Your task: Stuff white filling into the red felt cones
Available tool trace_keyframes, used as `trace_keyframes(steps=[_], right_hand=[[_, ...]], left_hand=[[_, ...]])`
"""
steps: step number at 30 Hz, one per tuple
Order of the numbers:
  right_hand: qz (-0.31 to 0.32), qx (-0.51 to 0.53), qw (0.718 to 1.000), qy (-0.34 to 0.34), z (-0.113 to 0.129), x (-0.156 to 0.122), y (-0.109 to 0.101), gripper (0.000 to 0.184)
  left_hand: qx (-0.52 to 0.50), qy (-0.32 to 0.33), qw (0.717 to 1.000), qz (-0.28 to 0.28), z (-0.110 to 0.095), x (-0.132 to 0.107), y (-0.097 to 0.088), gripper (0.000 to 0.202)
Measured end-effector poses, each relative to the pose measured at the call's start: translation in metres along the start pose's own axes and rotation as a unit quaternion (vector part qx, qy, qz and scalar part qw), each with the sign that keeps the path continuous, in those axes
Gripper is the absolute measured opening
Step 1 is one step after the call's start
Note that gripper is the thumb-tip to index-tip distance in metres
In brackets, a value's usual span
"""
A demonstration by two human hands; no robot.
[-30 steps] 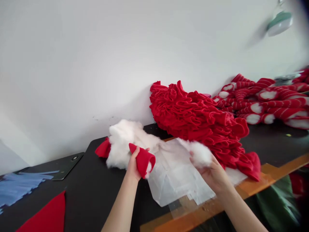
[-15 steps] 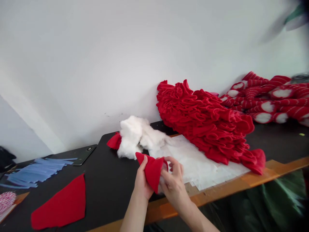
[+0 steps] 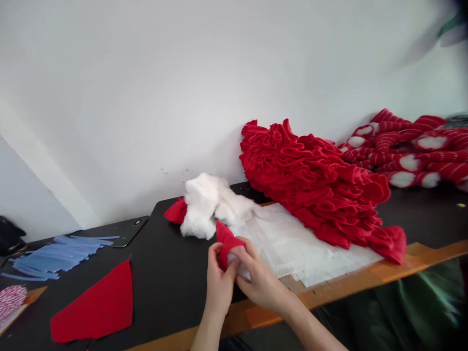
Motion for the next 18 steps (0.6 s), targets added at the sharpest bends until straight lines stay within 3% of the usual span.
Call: trace_keyframes(steps=[2,6,9,13,15,17,18], right_hand=[[0.023,0.073,0.997,0.03,-0.001,-0.004,0.002,0.059],[-0.108,0.084,0.983,0.124,-0.027,-0.014,-0.006,0.039],[-0.153,0.018,0.985,0.085,-0.029,-0.015,0.001,0.028],[-0.189,-0.034,0.98,0.041,-0.036,-0.01,-0.003,0.035],[-0.188,-0.027,0.98,0.054,-0.046,-0.007,-0.008,0.037],[-0.168,-0.008,0.984,0.061,-0.051,-0.004,-0.01,0.035],[-0.16,0.003,0.985,0.066,-0.052,-0.003,-0.01,0.033]], left_hand=[[0.047,0.026,0.998,-0.038,-0.002,0.001,-0.011,0.033],[0.123,0.074,0.989,-0.047,-0.008,-0.004,-0.008,0.018],[0.151,0.056,0.985,-0.057,0.0,-0.007,-0.005,0.018],[0.214,0.049,0.972,-0.08,0.006,-0.004,-0.013,0.024],[0.225,0.035,0.972,-0.05,0.009,0.0,-0.015,0.02],[0.201,-0.007,0.978,0.05,0.016,0.003,-0.005,0.013],[0.189,-0.022,0.976,0.105,0.018,0.002,0.002,0.019]])
Point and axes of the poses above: each hand's wrist, its own x-axis towards the middle knuckle, its own y-axis out of the palm, z = x × y, the point moved 9 cm from there along x, towards the middle knuckle, and after that the axes turned 2 degrees about -x, right-handed, at the moved point
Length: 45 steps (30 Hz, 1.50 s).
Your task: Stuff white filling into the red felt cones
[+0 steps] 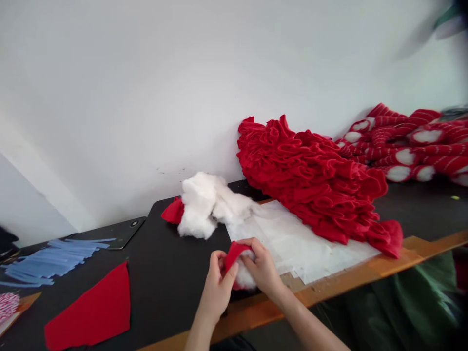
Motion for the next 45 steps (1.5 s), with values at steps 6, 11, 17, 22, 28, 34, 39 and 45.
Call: trace_keyframes(steps=[6,11,17,22,28,34,39,45], right_hand=[[0.033,0.003,0.999,-0.026,0.014,-0.005,0.009,0.038],[0.017,-0.053,0.995,-0.082,0.011,-0.007,0.01,0.041],[0.054,0.008,0.995,-0.079,0.015,0.001,0.006,0.044],[0.109,0.235,0.963,0.081,0.007,-0.002,0.009,0.046],[0.087,0.231,0.944,0.218,-0.011,-0.02,0.016,0.032],[0.159,0.259,0.944,0.13,0.021,-0.016,0.022,0.035],[0.118,0.264,0.922,0.257,-0.008,-0.026,0.027,0.027],[-0.03,0.006,0.997,0.067,0.001,-0.008,0.009,0.021]], left_hand=[[0.118,0.025,0.992,-0.043,-0.007,0.002,0.0,0.022],[0.144,0.001,0.98,-0.133,0.009,0.0,-0.009,0.009],[0.054,0.013,0.998,0.018,-0.008,0.0,-0.002,0.041],[0.07,0.079,0.994,-0.007,-0.026,0.005,-0.007,0.026],[0.025,0.074,0.997,-0.022,-0.011,0.0,0.004,0.02],[-0.007,0.02,0.997,-0.071,-0.001,-0.004,-0.009,0.018],[0.086,0.046,0.99,-0.101,-0.008,-0.008,-0.013,0.008],[0.194,0.106,0.959,-0.179,-0.023,-0.014,-0.015,0.013]])
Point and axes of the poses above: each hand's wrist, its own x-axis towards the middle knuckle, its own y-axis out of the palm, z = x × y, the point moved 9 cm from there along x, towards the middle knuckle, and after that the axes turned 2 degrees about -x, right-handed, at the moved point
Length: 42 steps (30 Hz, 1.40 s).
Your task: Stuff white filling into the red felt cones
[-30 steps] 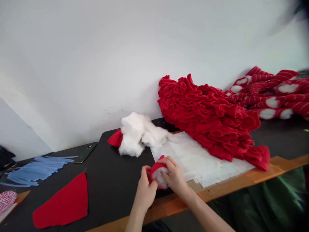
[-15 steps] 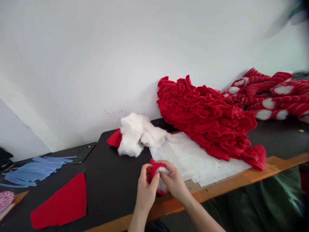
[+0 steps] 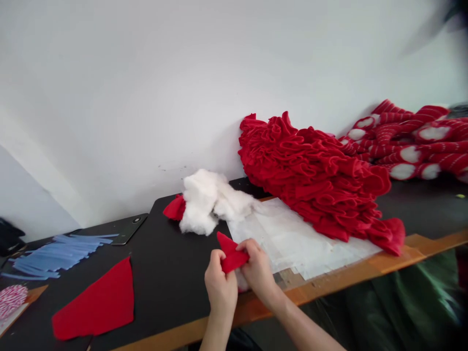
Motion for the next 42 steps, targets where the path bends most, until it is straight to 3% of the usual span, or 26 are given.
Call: trace_keyframes(steps=[3,6,8,13,16,20,22,23,26,28,30,33,35,40,42], right_hand=[[-0.003,0.008,1.0,-0.03,0.001,0.008,-0.002,0.026],[0.011,0.015,0.998,-0.052,0.007,0.011,-0.005,0.032],[0.026,0.024,0.998,-0.051,0.012,0.008,-0.006,0.033],[0.105,0.092,0.99,-0.001,0.009,-0.015,0.004,0.036],[0.068,0.075,0.995,0.023,-0.001,-0.026,0.005,0.039],[-0.007,0.027,1.0,-0.008,-0.004,-0.018,-0.008,0.046],[-0.003,0.025,1.0,-0.011,-0.005,-0.009,-0.013,0.049],[0.014,0.035,0.999,-0.015,-0.004,-0.004,-0.013,0.05],[0.091,0.09,0.992,-0.019,0.003,0.0,-0.004,0.051],[0.126,0.093,0.988,-0.014,0.007,-0.005,0.006,0.054],[0.105,0.044,0.993,-0.033,0.014,-0.014,0.008,0.057],[0.027,-0.049,0.994,-0.098,0.029,-0.03,0.002,0.051],[0.033,-0.07,0.988,-0.135,0.036,-0.038,0.007,0.051],[0.066,-0.025,0.987,-0.146,0.039,-0.039,0.026,0.057],[0.082,-0.011,0.988,-0.129,0.037,-0.037,0.034,0.05]], left_hand=[[-0.003,-0.017,1.0,0.009,0.005,0.005,-0.004,0.014],[-0.089,-0.048,0.988,0.115,0.009,0.005,0.006,0.027],[-0.116,-0.052,0.98,0.151,0.009,0.003,0.008,0.04],[-0.091,-0.045,0.994,0.035,0.013,0.005,-0.008,0.026],[-0.111,-0.062,0.992,0.014,0.013,0.001,0.0,0.025],[-0.156,-0.103,0.981,0.045,0.018,-0.009,0.011,0.011],[-0.245,-0.16,0.95,0.105,0.026,-0.015,0.018,0.016],[-0.311,-0.191,0.92,0.142,0.029,-0.019,0.023,0.026],[-0.522,-0.268,0.781,0.212,0.026,-0.027,0.035,0.049],[-0.605,-0.315,0.707,0.187,0.026,-0.026,0.039,0.05],[-0.634,-0.362,0.671,0.127,0.031,-0.024,0.044,0.04],[-0.649,-0.403,0.643,0.051,0.034,-0.021,0.048,0.027],[-0.654,-0.41,0.634,0.036,0.032,-0.021,0.05,0.028],[-0.643,-0.414,0.645,-0.005,0.035,-0.033,0.05,0.022],[-0.622,-0.399,0.674,-0.017,0.04,-0.035,0.049,0.021]])
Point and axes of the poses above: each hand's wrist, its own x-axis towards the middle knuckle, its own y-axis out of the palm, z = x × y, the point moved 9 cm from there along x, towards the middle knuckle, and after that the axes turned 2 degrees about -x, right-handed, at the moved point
